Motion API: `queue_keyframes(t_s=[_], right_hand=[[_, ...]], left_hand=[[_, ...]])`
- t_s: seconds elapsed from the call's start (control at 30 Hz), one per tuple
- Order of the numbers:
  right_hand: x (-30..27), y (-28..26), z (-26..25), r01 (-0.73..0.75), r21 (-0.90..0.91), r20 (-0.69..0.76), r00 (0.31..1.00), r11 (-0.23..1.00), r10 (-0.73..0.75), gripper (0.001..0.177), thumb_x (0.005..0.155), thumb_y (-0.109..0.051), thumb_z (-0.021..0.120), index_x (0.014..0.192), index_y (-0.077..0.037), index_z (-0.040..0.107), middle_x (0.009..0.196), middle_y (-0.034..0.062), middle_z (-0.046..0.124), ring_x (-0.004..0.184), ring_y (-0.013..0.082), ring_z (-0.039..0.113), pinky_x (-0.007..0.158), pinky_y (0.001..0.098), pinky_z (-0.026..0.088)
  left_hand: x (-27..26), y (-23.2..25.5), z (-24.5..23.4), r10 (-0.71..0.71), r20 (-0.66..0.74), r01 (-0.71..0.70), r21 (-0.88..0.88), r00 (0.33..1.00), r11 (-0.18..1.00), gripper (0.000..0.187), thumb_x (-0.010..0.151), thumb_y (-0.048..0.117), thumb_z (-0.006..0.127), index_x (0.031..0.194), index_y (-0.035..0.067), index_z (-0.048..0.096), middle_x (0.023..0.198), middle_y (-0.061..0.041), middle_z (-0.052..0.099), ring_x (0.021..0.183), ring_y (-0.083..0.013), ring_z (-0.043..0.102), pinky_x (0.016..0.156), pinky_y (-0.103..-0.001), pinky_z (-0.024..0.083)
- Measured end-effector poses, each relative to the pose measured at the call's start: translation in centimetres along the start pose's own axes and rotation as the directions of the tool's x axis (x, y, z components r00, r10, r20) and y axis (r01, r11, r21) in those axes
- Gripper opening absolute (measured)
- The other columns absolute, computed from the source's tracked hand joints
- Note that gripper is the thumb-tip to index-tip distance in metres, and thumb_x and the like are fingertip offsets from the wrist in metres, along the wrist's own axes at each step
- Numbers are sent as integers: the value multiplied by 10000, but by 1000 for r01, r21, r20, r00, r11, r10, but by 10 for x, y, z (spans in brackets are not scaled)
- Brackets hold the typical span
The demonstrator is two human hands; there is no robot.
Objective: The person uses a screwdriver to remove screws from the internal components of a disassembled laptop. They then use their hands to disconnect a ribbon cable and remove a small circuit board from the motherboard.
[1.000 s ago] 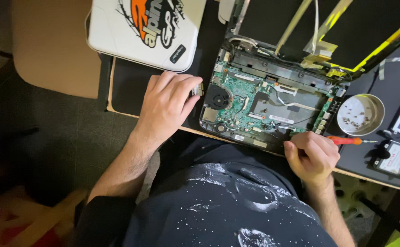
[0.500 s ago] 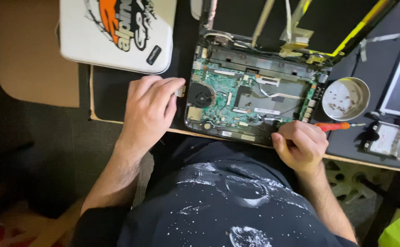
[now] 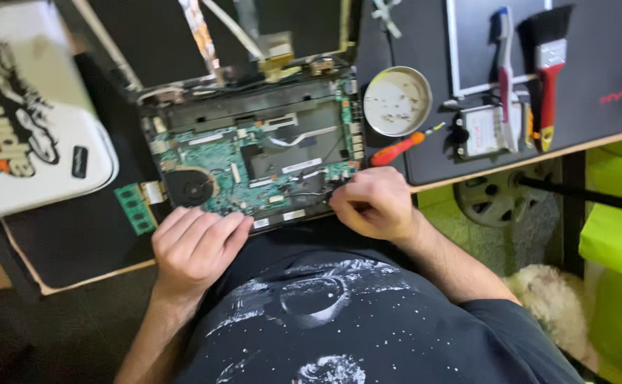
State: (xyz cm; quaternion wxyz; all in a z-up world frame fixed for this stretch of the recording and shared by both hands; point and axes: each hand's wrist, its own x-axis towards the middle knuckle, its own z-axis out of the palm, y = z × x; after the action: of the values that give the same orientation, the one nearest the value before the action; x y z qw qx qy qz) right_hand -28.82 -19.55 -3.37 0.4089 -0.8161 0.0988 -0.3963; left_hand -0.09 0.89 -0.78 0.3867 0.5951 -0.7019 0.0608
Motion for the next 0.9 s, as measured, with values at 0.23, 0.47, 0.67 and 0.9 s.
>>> queue_keyframes(t_s=[0.23,0.47,0.67,0.9], right_hand=[[-47,3,-26,42,54,-61,997,998,-38,28,1027,-23,867,1036,-48,872,747,76,732,495,272,665,511,396,605],[-32,0,-62,-48,-566,-156,987,823,-49,121,1076,-135,973,1158,-61,924,1025,156,777,782,373,719,752,495,628],[-20,-2,-79,-48,-696,-69,998,717,-1,181,1104,-234,1011,1253,-144,966,1236,95,849,1066,385,739,1021,512,625],[-46,26,-145,-171,-813,-134,985,557,108,148,1239,-82,1053,1325,-6,959,1229,178,807,1146,332,621,1073,534,445]], left_hand=[[-4,-8,5,8,-50,-9,-20,999,1000,171,1127,129,952,993,51,880,714,-76,646,530,-292,591,593,-446,562],[-2,-7,7,-12,-44,12,4,999,1000,153,1114,93,959,989,44,887,659,-54,613,505,-279,562,575,-442,543],[2,-7,6,-17,-43,17,-8,999,1000,127,1102,59,948,995,35,883,649,-57,593,502,-279,550,576,-436,535],[3,-2,-4,-55,115,53,16,992,998,180,1154,110,907,1021,27,820,755,-81,638,621,-280,532,614,-447,364]])
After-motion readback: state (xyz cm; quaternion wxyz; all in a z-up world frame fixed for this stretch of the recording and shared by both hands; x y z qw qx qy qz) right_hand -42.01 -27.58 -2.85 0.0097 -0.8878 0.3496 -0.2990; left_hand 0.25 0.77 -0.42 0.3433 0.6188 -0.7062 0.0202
